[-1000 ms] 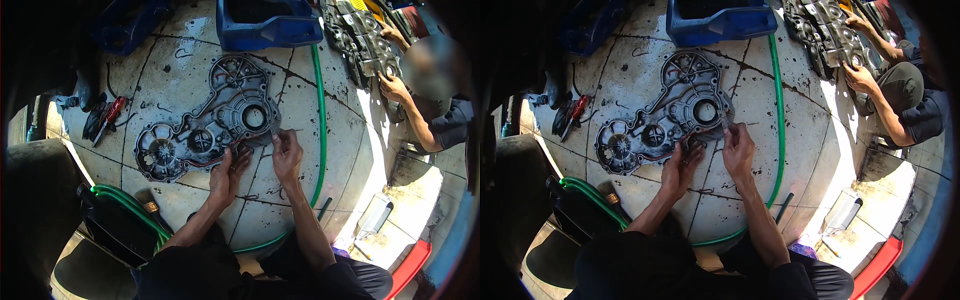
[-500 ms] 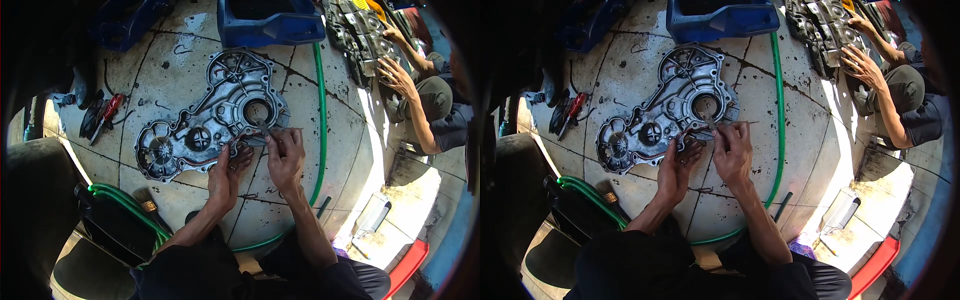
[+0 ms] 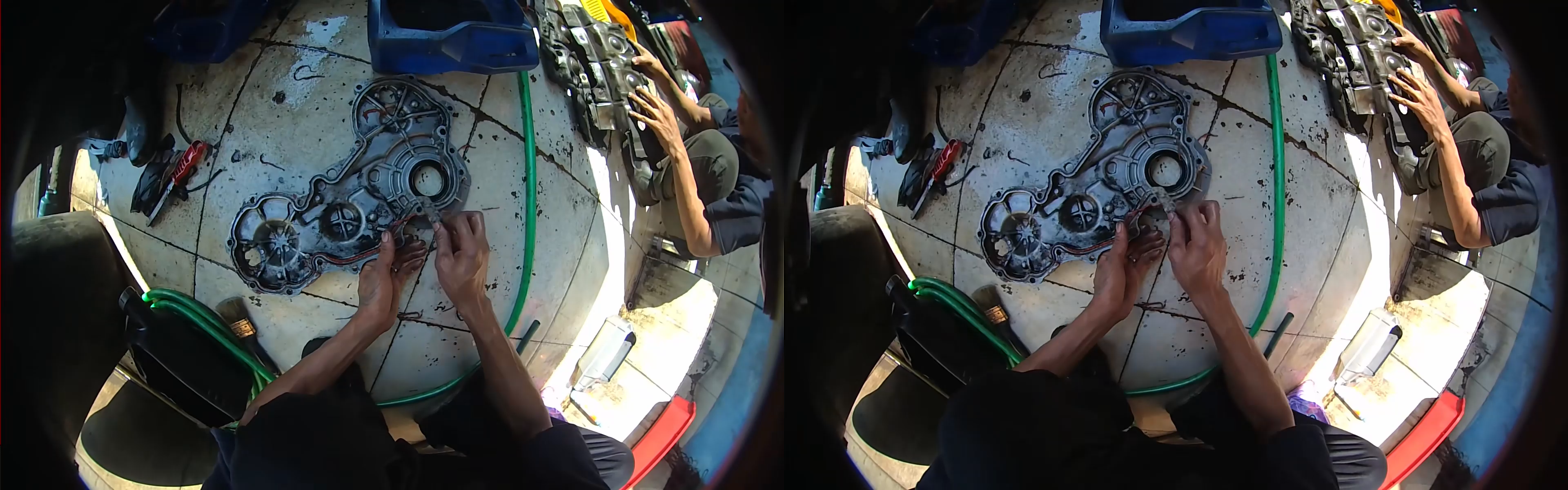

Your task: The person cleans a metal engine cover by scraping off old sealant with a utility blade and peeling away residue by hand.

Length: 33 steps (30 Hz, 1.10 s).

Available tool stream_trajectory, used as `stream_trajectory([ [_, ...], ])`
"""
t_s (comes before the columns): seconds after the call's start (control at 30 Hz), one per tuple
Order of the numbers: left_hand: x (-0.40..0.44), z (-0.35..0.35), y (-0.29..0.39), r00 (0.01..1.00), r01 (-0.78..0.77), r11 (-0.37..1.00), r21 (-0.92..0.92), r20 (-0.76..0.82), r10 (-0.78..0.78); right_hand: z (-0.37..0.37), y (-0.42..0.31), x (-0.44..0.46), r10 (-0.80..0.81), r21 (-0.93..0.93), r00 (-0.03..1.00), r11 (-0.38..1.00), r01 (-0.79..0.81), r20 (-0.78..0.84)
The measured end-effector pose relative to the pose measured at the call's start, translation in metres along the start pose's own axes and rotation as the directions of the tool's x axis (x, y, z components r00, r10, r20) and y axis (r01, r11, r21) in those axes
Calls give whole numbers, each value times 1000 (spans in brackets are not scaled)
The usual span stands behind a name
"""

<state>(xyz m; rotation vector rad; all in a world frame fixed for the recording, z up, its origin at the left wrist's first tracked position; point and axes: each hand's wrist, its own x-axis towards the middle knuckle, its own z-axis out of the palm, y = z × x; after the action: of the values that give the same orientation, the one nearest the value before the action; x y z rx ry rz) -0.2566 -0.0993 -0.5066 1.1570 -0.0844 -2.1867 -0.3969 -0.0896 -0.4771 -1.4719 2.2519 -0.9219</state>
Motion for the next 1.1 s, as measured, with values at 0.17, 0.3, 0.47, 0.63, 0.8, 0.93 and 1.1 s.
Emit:
stream_trajectory([
  [0.17, -3, 3, 2, 1000, -2, 1000, 28, -23, 2, 1, 11, 17, 225, 107, 968, 971, -213, -112],
  [0.3, -4, 2, -1, 999, -26, 999, -46, 27, 27, 4, -12, -5, -103, 58, 994, 993, 100, 47],
  [0.47, -2, 0, 0, 999, -25, 998, -62, 40, 27, 3, -2, 6, 94, 21, 994, 995, -93, -55],
  [0.63, -2, -1, -1, 999, -21, 994, -104, 45, 25, 10, 7, 4, 92, 78, 992, 993, -86, -86],
  [0.8, -5, 2, 0, 999, -23, 996, -85, 47, 27, 11, -21, -18, -107, 24, 993, 994, 106, 43],
  [0.93, -4, -2, 2, 996, -13, 997, -71, 87, 19, 8, 9, 8, 37, -77, 979, 996, -54, -200],
  [1.1, -1, -3, -1, 989, -13, 982, -190, 142, 40, 7, -11, -10, -66, 46, 998, 997, 65, 19],
])
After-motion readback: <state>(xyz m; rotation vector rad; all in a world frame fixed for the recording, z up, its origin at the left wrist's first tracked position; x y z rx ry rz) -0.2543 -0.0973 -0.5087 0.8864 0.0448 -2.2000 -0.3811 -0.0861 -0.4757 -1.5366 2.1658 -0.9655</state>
